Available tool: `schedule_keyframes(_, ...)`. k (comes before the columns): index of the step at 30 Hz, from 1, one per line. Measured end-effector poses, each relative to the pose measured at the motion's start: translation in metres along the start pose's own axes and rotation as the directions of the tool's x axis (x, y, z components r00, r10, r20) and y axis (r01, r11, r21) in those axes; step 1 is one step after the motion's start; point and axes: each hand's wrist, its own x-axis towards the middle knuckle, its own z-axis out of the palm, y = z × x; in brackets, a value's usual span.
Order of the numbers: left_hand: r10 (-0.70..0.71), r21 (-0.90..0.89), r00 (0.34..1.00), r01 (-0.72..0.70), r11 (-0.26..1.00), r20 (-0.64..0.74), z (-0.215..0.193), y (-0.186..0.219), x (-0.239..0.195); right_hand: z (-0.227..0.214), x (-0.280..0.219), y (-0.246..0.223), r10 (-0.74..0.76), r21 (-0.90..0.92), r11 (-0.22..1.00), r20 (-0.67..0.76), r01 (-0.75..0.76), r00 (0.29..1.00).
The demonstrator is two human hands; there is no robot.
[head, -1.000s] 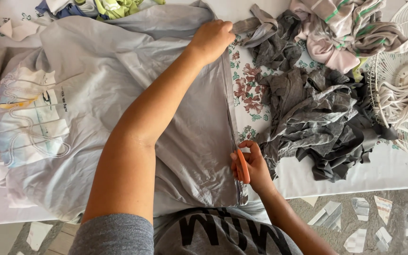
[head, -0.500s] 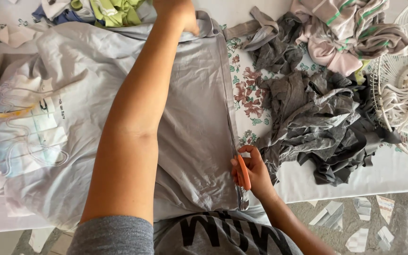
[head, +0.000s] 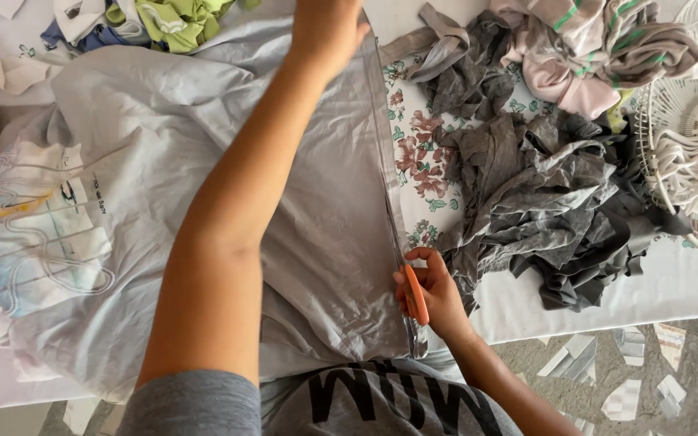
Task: Cutting a grey t-shirt into strips using orange-handled scissors on a table.
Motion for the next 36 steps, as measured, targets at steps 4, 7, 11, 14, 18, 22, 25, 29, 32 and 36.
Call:
schedule_keyframes(4,0.219,0.293,0.965,-0.170,0.941,-0.143,0.024,0.027,-0.054,-0.001,0.002,0.000,-0.011,0.032,0.999,0.017,0.011,1.000)
schedule_keyframes(7,0.132,0.240,0.980,-0.166,0.957,0.152,0.057,0.027,-0.089,-0.001,0.001,0.000,-0.003,0.044,0.999,0.009,0.002,1.000)
schedule_keyframes(11,0.169,0.140,0.967,-0.197,0.970,0.190,0.068,0.019,-0.104,-0.003,0.001,0.000,-0.013,0.089,0.996,0.025,0.011,1.000)
schedule_keyframes(14,0.167,0.127,0.985,-0.171,0.977,0.038,0.014,0.064,-0.139,-0.010,0.013,0.033,-0.173,0.172,0.971,0.042,0.163,0.984)
schedule_keyframes(18,0.369,0.043,0.924,-0.367,0.929,-0.100,0.033,0.087,-0.225,-0.012,0.023,0.039,-0.229,0.268,0.943,0.093,0.197,0.969)
schedule_keyframes(22,0.473,-0.120,0.878,-0.464,0.878,0.068,0.011,0.119,-0.283,-0.011,0.025,0.041,-0.176,0.287,0.945,0.051,0.154,0.983)
schedule_keyframes(25,0.493,-0.109,0.866,-0.484,0.868,0.085,0.007,0.126,-0.296,-0.009,0.027,0.038,-0.178,0.279,0.946,0.027,0.164,0.984)
schedule_keyframes(29,0.500,-0.051,0.860,-0.498,0.866,0.099,-0.001,0.135,-0.298,-0.001,0.026,0.030,-0.210,0.248,0.948,0.010,0.201,0.978)
schedule_keyframes(32,0.489,-0.030,0.868,-0.489,0.872,0.090,-0.002,0.139,-0.299,0.007,0.023,0.027,-0.231,0.262,0.937,-0.025,0.230,0.973)
schedule_keyframes(36,0.492,-0.048,0.867,-0.490,0.871,0.083,-0.004,0.138,-0.302,0.009,0.026,0.030,-0.259,0.250,0.931,-0.057,0.264,0.964)
